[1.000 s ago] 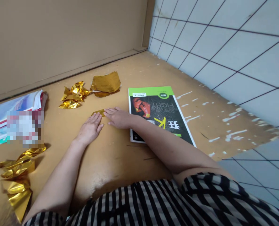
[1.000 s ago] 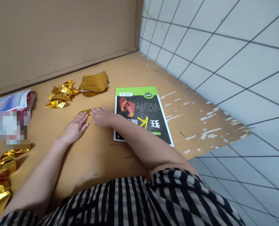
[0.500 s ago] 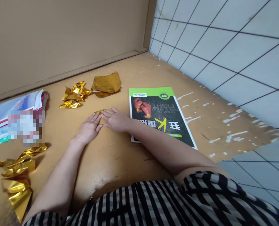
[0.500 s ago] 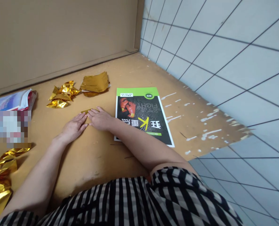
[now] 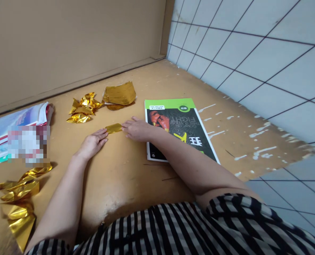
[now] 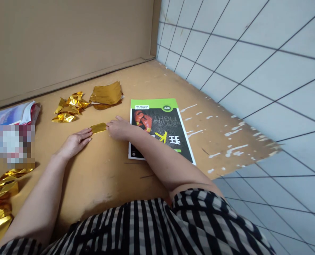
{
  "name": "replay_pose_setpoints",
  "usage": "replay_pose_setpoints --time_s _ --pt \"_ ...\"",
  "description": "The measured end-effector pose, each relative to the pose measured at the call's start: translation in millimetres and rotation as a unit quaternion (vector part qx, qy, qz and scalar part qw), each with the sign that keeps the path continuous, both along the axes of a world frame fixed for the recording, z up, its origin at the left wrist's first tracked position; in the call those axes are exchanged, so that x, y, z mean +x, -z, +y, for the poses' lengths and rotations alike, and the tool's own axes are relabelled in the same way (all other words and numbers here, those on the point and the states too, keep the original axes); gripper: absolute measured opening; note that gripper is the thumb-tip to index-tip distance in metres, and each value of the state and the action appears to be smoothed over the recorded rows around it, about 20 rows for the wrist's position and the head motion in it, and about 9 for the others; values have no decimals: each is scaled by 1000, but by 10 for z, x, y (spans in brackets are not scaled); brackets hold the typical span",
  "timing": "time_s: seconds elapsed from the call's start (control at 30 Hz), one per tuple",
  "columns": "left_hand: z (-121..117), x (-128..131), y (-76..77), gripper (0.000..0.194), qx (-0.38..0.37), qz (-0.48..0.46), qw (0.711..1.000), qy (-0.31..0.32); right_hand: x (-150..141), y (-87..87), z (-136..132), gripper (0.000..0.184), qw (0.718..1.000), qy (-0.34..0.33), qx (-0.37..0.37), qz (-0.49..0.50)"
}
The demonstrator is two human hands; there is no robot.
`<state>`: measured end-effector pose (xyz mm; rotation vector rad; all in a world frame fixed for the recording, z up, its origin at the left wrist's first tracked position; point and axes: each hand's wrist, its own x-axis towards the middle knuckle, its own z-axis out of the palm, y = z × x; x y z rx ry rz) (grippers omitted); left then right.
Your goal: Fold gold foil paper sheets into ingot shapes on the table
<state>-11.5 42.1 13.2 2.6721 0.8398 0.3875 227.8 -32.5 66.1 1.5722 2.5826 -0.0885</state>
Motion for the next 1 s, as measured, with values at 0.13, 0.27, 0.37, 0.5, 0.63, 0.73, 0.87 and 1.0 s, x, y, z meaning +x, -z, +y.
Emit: replay_pose_setpoints --time_s 0.13,0.27,0.37,0.5,0.63,0.73,0.87,1.0 --pt "15 13 -8 29 13 -14 1000 -19 -71 -26 48 28 1000 7 -4 -25" --pt "10 95 -113 24 19 12 999 -27 -164 -113 112 29 998 29 -30 -54" --pt "14 157 -233 23 17 46 999 -15 -203 -165 132 28 998 20 -11 -54" --pt "23 194 -339 24 17 72 997 1 -219 -145 130 28 998 9 12 -54" --pt "33 185 -352 27 14 55 998 14 -202 -69 138 27 997 -11 30 -70" --pt "40 173 -345 27 13 37 999 17 -187 -28 142 25 997 -20 38 -62" --pt "38 170 -356 24 13 37 999 13 -185 -6 131 25 998 -22 45 -47" --pt "33 171 -369 25 14 36 999 16 -184 12 127 26 997 -21 58 -45"
